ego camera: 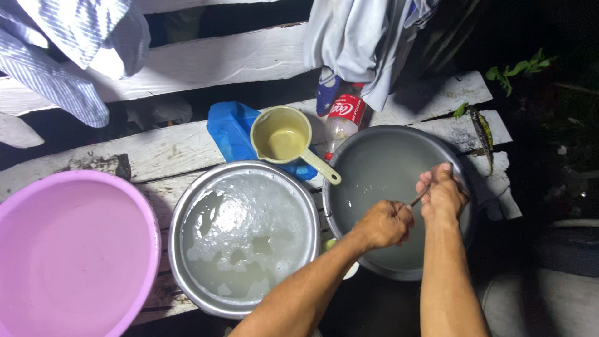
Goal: The person washes dishes by hand at night on an outdoor wooden bench. They scrub spoons and other utensils in a soapy basin, rinse them in a pink basin of clean water, and stack the cleaned items on a plate rack beside the basins.
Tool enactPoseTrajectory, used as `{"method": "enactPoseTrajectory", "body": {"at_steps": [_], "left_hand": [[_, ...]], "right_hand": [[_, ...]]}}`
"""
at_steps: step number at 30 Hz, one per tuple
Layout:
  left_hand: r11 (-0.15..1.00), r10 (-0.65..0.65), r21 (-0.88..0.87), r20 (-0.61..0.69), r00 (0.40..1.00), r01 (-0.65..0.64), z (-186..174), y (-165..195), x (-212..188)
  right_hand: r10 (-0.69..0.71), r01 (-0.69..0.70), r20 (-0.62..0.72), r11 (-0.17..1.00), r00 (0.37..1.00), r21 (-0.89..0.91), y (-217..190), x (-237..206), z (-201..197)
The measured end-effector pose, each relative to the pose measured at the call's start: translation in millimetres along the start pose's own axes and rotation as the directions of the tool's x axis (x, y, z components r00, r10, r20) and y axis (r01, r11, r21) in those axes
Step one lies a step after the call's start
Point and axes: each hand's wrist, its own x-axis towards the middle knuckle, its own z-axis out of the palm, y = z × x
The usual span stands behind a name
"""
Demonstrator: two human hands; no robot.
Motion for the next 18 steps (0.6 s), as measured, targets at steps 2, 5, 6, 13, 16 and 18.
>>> {"method": "enactPoseTrajectory", "body": {"at_steps": [2, 5, 6, 13, 16, 18], "left_hand": [[0.999, 0.024, 0.024, 0.003, 1.0, -0.024, -1.7, 0.6, -10.4], [0.982, -0.09, 0.162, -0.035, 0.995, 0.095, -14.0, -14.8, -22.7], [0.982, -0.084, 0.157, -0.112, 0.99, 0.101, -19.1, -23.4, -22.3], [0.968, -0.047, 0.213, -0.356, 0.933, 0.13, -17.1, -106.5, 34.8], [0.953, -0.072, 0.245, -0.383, 0.921, 0.176, -16.7, -127.9, 61.8], [0.929, -0.13, 0.279, -0.368, 0.921, 0.243, -16.2, -129.2, 67.9]], "right_hand": [[0.075, -0.074, -0.01, 0.996, 0.997, 0.042, 8.0, 16.5, -4.3], [0.125, -0.096, -0.116, 0.97, 0.985, 0.223, 19.5, 46.6, -23.7], [0.108, -0.094, -0.093, 0.985, 0.99, 0.146, 30.1, 53.5, -28.1], [0.146, -0.132, 0.054, 0.97, 0.988, -0.205, 97.8, 38.9, -50.3], [0.136, -0.117, -0.009, 0.815, 0.991, -0.568, 116.1, 22.5, -49.3], [0.297, -0.261, -0.03, 0.783, 0.955, -0.565, 121.7, 12.8, -42.9]]}}
